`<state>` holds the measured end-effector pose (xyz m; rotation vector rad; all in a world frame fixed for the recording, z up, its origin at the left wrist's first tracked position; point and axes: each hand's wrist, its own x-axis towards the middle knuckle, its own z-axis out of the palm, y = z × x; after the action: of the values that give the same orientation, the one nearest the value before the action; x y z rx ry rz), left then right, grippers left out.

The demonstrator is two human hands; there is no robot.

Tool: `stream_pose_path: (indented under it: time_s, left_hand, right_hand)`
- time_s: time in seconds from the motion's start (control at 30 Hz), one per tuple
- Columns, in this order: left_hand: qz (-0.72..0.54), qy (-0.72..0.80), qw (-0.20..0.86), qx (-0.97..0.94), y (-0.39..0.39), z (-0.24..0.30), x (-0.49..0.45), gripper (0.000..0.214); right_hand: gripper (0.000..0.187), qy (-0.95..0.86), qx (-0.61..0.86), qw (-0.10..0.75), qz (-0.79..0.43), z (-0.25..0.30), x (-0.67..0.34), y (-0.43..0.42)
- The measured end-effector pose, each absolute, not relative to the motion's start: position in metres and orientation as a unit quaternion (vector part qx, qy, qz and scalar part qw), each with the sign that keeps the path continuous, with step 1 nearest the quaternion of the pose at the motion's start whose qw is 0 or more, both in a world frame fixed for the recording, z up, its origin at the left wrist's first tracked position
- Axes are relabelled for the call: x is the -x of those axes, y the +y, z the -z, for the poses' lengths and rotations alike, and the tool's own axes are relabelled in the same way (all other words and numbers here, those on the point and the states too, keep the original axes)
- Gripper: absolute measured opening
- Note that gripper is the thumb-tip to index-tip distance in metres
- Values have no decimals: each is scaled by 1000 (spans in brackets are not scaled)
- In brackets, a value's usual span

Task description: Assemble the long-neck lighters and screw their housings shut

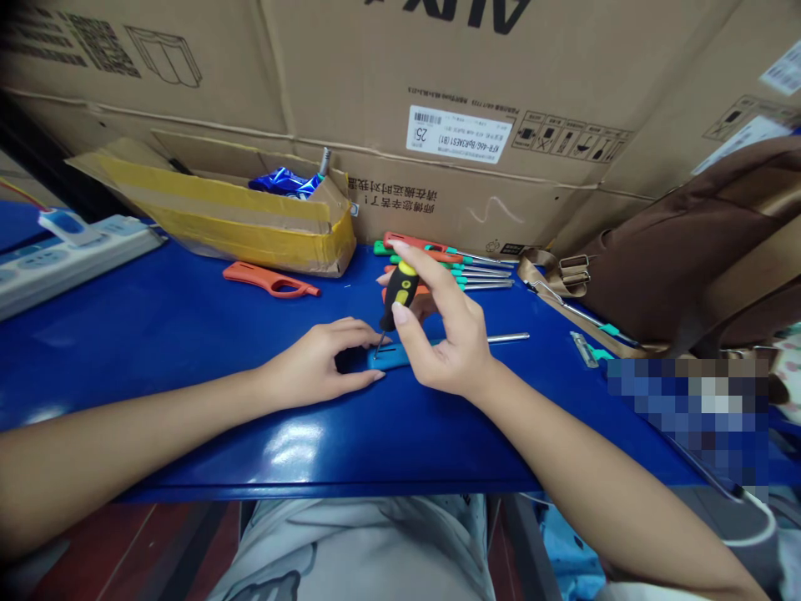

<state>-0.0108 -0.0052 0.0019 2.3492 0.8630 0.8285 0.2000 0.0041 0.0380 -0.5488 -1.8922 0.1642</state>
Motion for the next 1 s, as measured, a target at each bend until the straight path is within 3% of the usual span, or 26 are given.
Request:
stream_pose_path:
  time_s: [0.07, 0.27, 0.47, 0.63, 0.7, 0.77, 0.9, 1.0]
  left_hand:
    - [-305, 317, 251, -862, -5, -1, 11, 35]
    - [-315, 314, 245, -862, -5, -1, 10, 34]
    - [-305, 313, 252, -863, -5, -1, 11, 36]
    - [-310, 314, 251, -861, -4, -1, 11, 34]
    - [-310, 313, 256, -860, -4, -1, 11, 34]
    - [-307, 313, 258, -861, -4, -2, 10, 34]
    - [-300, 315, 260, -862, -5, -3, 11, 36]
    - [-295, 314, 257, -865, -6, -4, 11, 36]
  right_hand:
    - [57, -793, 231, 556, -90, -38, -199, 5]
    - [62, -780, 234, 580, 10, -40, -203, 8]
    - [51, -790, 235, 564, -60, -39, -200, 3]
    - [58, -759, 240, 604, 44, -43, -203, 6]
    - [49, -760, 238, 601, 58, -45, -205, 6]
    - [40, -768, 239, 593, 19, -46, -205, 4]
    - [45, -769, 245, 580, -108, -46, -201, 1]
    - [45, -763, 234, 598, -69, -46, -200, 3]
